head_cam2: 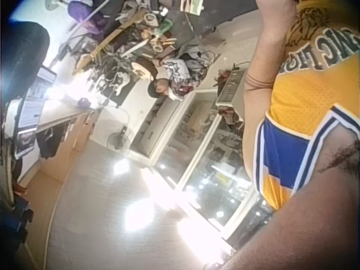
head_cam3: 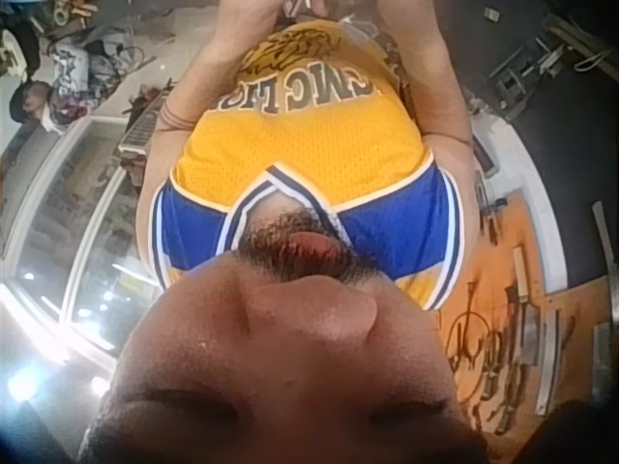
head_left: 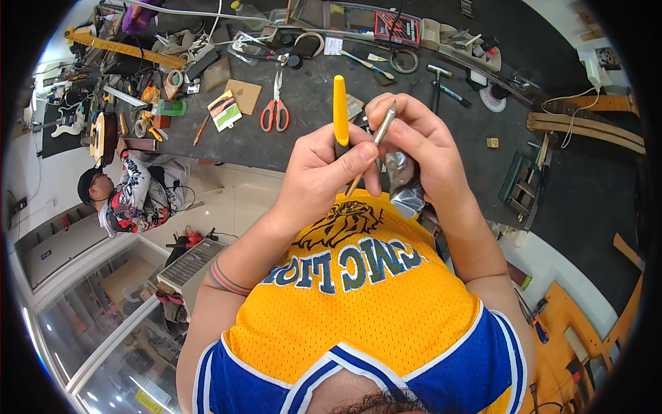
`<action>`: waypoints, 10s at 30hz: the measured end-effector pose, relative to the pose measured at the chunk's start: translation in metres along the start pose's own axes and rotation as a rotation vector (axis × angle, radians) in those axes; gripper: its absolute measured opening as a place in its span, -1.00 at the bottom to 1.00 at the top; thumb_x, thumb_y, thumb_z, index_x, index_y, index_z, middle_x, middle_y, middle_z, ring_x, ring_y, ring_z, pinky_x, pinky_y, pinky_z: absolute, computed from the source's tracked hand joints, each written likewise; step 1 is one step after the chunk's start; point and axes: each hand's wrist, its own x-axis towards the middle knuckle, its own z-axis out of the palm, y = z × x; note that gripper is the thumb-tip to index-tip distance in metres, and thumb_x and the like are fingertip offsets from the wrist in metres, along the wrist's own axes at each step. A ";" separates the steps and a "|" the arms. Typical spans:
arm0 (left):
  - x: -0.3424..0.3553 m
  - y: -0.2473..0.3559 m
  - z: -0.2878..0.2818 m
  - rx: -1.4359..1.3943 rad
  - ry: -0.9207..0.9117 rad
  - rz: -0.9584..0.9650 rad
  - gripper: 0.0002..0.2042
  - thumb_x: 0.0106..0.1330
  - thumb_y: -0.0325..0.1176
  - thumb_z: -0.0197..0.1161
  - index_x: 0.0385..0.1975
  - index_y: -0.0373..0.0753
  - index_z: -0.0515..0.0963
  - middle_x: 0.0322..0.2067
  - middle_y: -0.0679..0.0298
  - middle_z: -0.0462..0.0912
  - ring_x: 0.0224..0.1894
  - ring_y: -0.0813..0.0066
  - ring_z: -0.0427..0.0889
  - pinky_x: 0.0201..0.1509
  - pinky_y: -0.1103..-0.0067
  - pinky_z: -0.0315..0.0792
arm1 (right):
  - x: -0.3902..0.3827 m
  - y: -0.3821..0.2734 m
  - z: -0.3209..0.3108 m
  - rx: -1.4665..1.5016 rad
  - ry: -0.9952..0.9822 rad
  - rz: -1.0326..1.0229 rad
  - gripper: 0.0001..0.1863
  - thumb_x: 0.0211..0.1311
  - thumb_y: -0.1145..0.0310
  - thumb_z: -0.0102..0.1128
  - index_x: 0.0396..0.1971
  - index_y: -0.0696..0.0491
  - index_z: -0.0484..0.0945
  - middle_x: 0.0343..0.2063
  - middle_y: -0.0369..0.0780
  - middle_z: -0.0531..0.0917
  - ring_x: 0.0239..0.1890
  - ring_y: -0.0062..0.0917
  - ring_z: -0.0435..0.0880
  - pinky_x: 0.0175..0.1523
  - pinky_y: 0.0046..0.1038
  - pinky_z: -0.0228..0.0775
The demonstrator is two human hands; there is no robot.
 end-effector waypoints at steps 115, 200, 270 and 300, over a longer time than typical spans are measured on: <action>-0.003 -0.036 -0.047 -0.074 0.044 -0.329 -0.80 0.55 -0.24 0.39 -0.19 -0.26 0.65 -0.48 0.53 0.47 -0.45 0.78 0.33 -0.39 0.71 0.18 | -0.024 0.038 -0.008 -0.470 0.081 0.042 -0.84 0.41 0.56 0.37 -0.06 0.18 0.67 -0.15 -0.33 0.65 -0.25 -0.75 0.61 -0.14 -0.63 0.48; -0.025 -0.035 -0.028 -0.125 0.087 -0.265 -0.80 0.56 -0.24 0.38 -0.17 -0.24 0.60 -0.43 0.44 0.51 -0.46 0.73 0.34 -0.38 0.68 0.20 | -0.033 0.054 0.010 -0.366 0.204 -0.195 -0.82 0.45 0.63 0.35 -0.04 0.14 0.62 -0.07 -0.26 0.71 -0.09 -0.68 0.75 0.00 -0.59 0.61; -0.011 -0.030 -0.015 -0.184 -0.055 -0.529 -0.70 0.71 -0.12 0.14 -0.10 -0.27 0.59 -0.60 0.43 0.43 -0.67 0.76 0.14 -0.60 0.70 0.01 | -0.048 0.047 -0.020 -0.385 0.258 -0.236 -0.85 0.46 0.66 0.30 -0.11 0.13 0.57 -0.08 -0.24 0.70 -0.11 -0.70 0.68 -0.02 -0.61 0.55; -0.028 -0.064 -0.049 0.126 -0.308 -0.080 -0.77 0.62 -0.34 0.30 0.08 -0.35 0.69 -0.07 0.36 0.59 0.05 0.64 0.57 0.13 0.62 0.47 | -0.041 0.026 -0.005 -0.927 -0.174 -0.382 -0.79 0.21 0.48 0.55 -0.17 0.09 0.72 -0.34 -0.17 0.70 -0.32 -0.33 0.75 -0.26 -0.39 0.60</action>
